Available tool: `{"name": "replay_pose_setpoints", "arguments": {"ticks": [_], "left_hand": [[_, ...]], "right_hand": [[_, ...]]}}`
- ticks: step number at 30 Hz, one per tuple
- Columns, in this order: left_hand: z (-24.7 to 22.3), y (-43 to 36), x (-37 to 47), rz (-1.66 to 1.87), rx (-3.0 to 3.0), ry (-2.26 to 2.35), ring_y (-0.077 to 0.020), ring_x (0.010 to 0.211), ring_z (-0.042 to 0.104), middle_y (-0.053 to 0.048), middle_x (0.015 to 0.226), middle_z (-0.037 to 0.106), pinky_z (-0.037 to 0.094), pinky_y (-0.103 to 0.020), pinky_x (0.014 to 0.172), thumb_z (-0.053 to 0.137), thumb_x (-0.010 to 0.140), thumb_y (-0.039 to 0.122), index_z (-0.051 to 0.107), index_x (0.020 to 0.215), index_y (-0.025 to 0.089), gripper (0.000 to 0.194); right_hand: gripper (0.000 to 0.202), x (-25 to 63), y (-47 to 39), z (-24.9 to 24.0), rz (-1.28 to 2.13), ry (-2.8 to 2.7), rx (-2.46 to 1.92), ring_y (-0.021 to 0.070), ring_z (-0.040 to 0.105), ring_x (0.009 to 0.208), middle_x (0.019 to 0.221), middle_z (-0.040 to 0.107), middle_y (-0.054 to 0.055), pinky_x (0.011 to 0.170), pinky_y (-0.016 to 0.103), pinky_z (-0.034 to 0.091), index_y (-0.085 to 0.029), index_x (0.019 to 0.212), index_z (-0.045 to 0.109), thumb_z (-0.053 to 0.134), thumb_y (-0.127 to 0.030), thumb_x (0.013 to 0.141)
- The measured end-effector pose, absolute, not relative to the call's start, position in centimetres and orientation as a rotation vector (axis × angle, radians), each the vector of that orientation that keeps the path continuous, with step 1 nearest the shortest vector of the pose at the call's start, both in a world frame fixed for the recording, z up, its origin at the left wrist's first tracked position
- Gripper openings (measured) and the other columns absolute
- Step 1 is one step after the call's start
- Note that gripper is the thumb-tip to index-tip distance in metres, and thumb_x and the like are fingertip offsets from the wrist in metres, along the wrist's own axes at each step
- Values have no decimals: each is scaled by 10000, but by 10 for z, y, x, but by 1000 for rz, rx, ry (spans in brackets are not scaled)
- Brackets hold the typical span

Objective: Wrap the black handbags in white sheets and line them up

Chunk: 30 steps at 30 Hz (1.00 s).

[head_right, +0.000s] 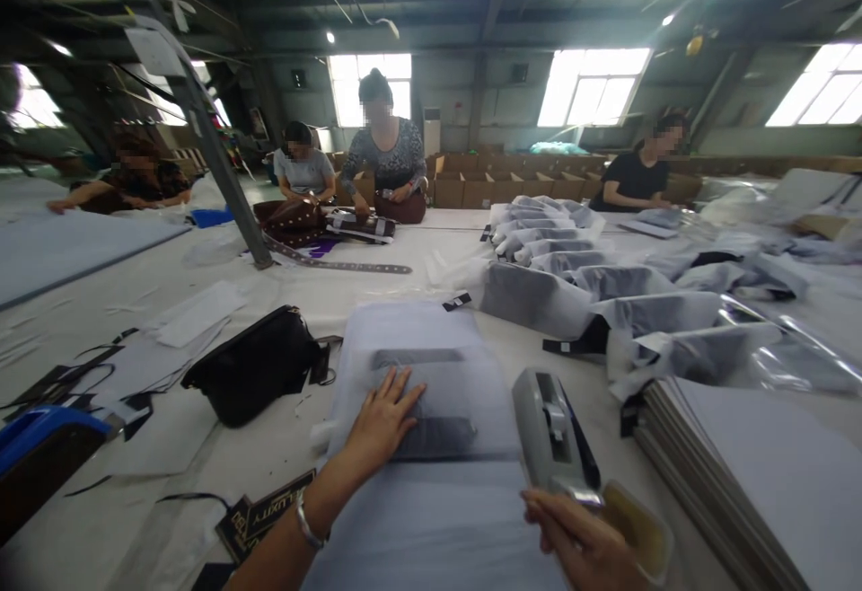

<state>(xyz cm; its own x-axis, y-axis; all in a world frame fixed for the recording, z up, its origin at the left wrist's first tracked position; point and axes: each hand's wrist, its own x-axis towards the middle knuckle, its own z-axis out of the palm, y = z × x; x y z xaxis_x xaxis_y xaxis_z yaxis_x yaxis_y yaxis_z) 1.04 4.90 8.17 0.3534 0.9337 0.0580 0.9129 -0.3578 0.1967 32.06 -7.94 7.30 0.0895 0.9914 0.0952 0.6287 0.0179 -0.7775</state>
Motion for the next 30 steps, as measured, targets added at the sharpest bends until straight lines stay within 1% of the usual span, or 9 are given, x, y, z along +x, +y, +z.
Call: {"name": "replay_pose_setpoints", "arguments": {"ticks": [3,5,9,12,17,21,26,28,30], "left_hand": [[86,48,11,236,2473,1698,-336,1459,206,-54,1589,265,361,-568,1093,590,902,199,413,1435,352,582],[87,48,11,224,2467,1703,-336,1457,210,-52,1588,270,363,-571,1092,599,897,193,415,1433,355,590],[84,49,12,199,2455,1710,-334,1461,194,-45,1596,244,348,-576,1102,625,878,183,402,1439,364,630],[82,50,13,176,2442,1721,-334,1463,184,-43,1599,231,337,-582,1107,634,869,166,394,1440,375,654],[82,52,14,131,2413,1722,-334,1467,155,-44,1604,204,320,-591,1113,651,855,147,376,1447,385,695],[83,53,15,107,2404,1719,-330,1468,146,-43,1606,191,323,-591,1111,660,848,138,374,1447,388,709],[87,53,16,86,2388,1724,-328,1468,139,-40,1607,179,311,-586,1121,657,852,140,368,1451,385,709],[89,52,17,80,2380,1721,-327,1468,137,-39,1608,176,308,-584,1123,660,851,144,370,1450,385,708],[91,52,17,78,2377,1719,-328,1468,135,-37,1608,175,307,-585,1122,662,848,145,374,1448,384,707]], "right_hand": [[350,298,-22,119,761,-1955,-1455,150,648,622,786,724,28,666,236,538,-266,1009,758,495,-477,915],[348,284,20,139,753,-2180,-1308,144,649,670,810,717,36,684,229,511,-240,1063,739,475,-428,938],[328,262,95,155,618,-2579,-1111,145,664,799,918,726,40,759,227,469,-239,1121,710,444,-343,962],[294,247,132,159,406,-2850,-1049,146,664,837,938,731,20,738,220,439,-265,1053,722,447,-315,962],[221,229,166,159,290,-3019,-989,155,657,778,837,737,8,681,225,404,-257,875,741,536,-333,910],[185,218,187,152,249,-3130,-965,182,667,764,811,749,26,636,241,387,-260,847,749,599,-369,847],[188,209,200,149,195,-3201,-982,221,678,768,775,748,49,636,272,379,-259,821,752,643,-411,800],[238,208,204,149,164,-3187,-1039,240,680,778,764,741,63,639,281,380,-244,811,746,675,-467,772],[374,209,209,149,134,-3141,-1140,264,680,795,770,736,84,641,289,390,-224,832,738,709,-578,716]]}}
